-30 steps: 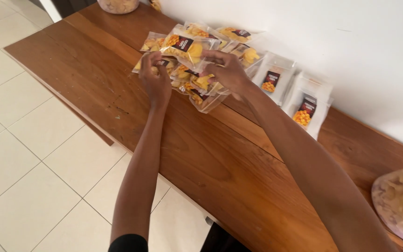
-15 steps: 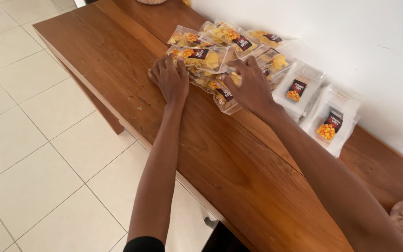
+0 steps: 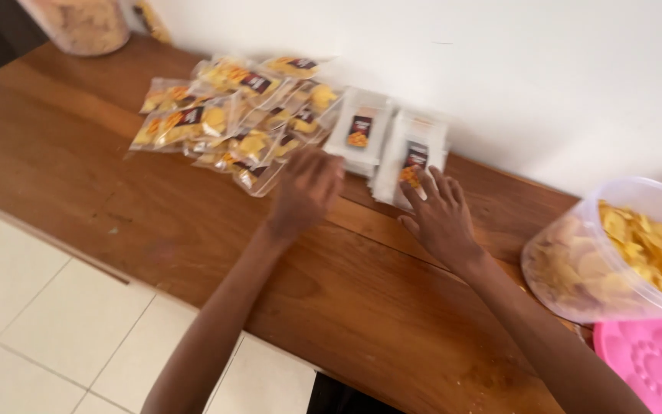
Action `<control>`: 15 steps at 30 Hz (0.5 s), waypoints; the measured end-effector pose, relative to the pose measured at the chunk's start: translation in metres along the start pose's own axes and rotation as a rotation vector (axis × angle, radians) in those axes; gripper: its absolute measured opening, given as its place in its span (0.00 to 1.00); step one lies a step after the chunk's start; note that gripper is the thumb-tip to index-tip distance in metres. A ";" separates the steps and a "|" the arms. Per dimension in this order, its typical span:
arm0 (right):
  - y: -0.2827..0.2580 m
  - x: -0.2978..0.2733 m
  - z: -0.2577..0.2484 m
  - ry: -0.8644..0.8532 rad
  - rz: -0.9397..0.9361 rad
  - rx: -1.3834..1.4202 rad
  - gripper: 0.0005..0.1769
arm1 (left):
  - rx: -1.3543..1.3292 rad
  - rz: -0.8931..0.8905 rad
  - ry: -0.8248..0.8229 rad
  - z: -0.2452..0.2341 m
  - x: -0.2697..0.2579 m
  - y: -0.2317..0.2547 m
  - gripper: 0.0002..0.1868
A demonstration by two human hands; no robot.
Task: Manually filling small plastic bags with cassava chips from a large container and sealing them.
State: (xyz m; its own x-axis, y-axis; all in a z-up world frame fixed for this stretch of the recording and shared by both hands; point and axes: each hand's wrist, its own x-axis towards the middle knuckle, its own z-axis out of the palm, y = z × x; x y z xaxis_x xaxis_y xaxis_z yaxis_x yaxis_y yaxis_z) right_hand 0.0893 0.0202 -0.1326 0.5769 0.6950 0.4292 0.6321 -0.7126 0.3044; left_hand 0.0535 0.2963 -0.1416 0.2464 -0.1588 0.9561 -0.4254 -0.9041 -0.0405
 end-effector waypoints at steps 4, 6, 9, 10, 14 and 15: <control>0.019 -0.007 0.034 0.126 -0.027 -0.032 0.22 | -0.076 0.011 -0.119 0.041 0.026 0.053 0.10; 0.019 -0.013 0.031 0.131 -0.001 0.083 0.12 | -0.158 -0.290 -0.311 0.056 0.043 0.068 0.11; 0.016 -0.012 0.012 0.139 0.029 0.245 0.08 | -0.197 -0.515 -0.396 0.103 0.046 0.052 0.12; 0.011 -0.016 0.001 0.133 0.036 0.244 0.08 | -0.205 -0.515 -0.402 0.096 0.049 0.058 0.12; 0.009 -0.024 -0.047 0.327 -0.038 0.122 0.12 | -0.130 -0.679 -0.425 0.085 0.057 0.068 0.18; 0.008 -0.033 -0.060 0.374 -0.065 0.107 0.13 | -0.156 -0.737 -0.473 0.083 0.050 0.073 0.25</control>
State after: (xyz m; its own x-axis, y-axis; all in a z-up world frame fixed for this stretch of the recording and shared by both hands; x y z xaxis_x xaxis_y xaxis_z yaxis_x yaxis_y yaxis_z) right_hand 0.0445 -0.0142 -0.0931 0.3185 0.6414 0.6980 0.7225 -0.6409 0.2593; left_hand 0.1077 0.1896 -0.1207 0.8238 0.2631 0.5021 -0.1222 -0.7825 0.6105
